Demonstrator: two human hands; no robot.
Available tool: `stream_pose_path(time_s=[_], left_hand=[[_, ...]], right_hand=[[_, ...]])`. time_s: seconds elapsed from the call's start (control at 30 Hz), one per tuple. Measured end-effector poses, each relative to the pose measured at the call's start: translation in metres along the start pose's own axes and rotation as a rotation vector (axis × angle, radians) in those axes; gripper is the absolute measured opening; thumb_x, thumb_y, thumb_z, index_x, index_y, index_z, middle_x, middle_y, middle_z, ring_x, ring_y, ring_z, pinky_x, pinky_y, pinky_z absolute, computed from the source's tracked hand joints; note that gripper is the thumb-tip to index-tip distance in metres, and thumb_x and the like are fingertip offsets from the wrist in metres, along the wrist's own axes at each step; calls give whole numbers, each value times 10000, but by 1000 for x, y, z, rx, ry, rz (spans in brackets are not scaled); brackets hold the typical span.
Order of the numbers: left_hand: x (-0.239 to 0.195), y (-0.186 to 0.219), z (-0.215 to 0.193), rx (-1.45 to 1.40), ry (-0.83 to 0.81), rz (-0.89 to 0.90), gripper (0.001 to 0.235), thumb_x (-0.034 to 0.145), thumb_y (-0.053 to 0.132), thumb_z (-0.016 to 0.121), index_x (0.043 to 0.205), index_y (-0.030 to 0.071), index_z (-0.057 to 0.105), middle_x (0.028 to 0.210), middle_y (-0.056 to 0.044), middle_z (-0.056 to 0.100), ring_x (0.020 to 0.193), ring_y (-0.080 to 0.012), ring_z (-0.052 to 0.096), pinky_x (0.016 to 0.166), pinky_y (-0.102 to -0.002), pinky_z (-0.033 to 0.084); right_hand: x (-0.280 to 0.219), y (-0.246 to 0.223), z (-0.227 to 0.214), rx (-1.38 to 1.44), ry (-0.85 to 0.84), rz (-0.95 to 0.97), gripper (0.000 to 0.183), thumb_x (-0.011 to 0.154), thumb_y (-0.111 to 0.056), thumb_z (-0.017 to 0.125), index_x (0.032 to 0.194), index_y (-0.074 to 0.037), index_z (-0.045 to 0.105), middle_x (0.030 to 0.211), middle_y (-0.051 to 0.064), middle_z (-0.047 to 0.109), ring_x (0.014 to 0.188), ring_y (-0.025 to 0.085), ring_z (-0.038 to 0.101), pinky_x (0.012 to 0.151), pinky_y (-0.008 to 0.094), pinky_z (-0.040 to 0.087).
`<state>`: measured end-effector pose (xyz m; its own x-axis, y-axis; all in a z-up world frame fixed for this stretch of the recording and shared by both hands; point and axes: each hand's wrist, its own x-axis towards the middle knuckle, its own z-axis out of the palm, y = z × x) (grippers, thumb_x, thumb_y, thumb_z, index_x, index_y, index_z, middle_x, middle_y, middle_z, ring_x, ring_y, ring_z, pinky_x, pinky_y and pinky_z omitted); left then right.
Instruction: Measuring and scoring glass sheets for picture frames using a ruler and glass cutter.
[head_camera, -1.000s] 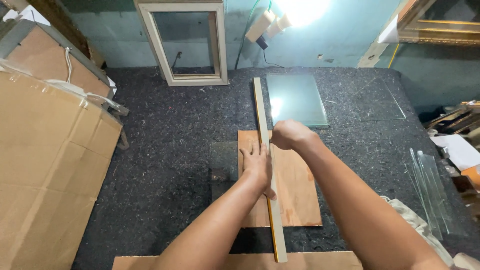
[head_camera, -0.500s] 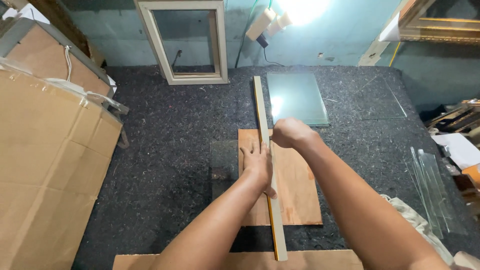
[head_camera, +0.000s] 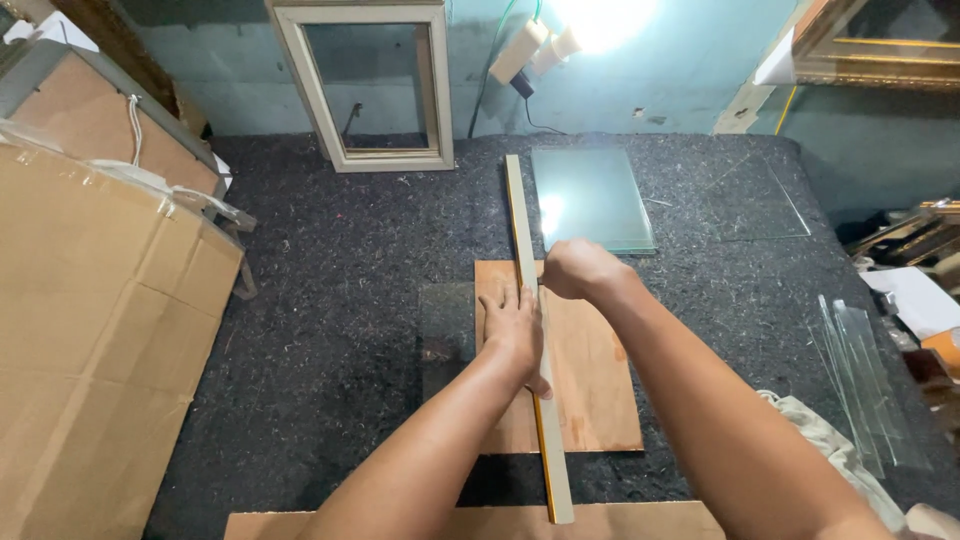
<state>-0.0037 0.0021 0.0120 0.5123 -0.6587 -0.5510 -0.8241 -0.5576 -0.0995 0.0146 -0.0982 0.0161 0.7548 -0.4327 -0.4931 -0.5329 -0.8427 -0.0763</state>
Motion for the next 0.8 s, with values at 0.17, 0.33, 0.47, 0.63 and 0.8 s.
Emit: stream_pose_path(time_s=[0.17, 0.33, 0.47, 0.63, 0.8], left_hand=[[28, -5, 19, 39, 9, 30, 737, 749, 382, 430, 1387, 109, 181, 1467, -95, 87, 1326, -339, 66, 952, -644, 169], [44, -3, 30, 137, -4, 39, 1076, 602, 674, 579, 1390, 71, 164, 1466, -97, 124, 1333, -299, 106, 982, -628, 165], [54, 1, 39, 219, 8, 25, 1099, 632, 711, 539, 1389, 44, 102, 1467, -135, 50, 1328, -361, 46, 966, -646, 136], [53, 2, 35, 329, 46, -20, 1255, 534, 862, 540, 1402, 73, 95, 1463, -111, 73, 1298, -347, 159, 987, -568, 199], [39, -2, 36, 218, 64, -31, 1190, 563, 809, 558, 1403, 101, 101, 1457, -55, 95, 1318, -322, 73, 983, -568, 203]], right_hand=[[63, 36, 64, 24, 100, -94, 352, 756, -213, 441, 978, -31, 645, 980, 156, 636, 967, 319, 598, 794, 387, 485], [13, 59, 122, -185, 456, -425, 194, 592, -173, 493, 618, -111, 675, 563, 103, 642, 612, 235, 656, 515, 333, 507], [-96, 42, 110, 202, -111, 91, 242, 726, -292, 493, 905, -264, 654, 960, 78, 629, 937, 291, 581, 781, 393, 481], [-136, 56, 145, 375, -1, 68, 331, 772, -286, 373, 1016, -311, 595, 1018, 172, 567, 929, 429, 511, 760, 467, 426], [-171, 67, 167, 610, 150, 133, 366, 817, -292, 364, 1088, -210, 596, 1052, 66, 641, 988, 319, 553, 787, 368, 400]])
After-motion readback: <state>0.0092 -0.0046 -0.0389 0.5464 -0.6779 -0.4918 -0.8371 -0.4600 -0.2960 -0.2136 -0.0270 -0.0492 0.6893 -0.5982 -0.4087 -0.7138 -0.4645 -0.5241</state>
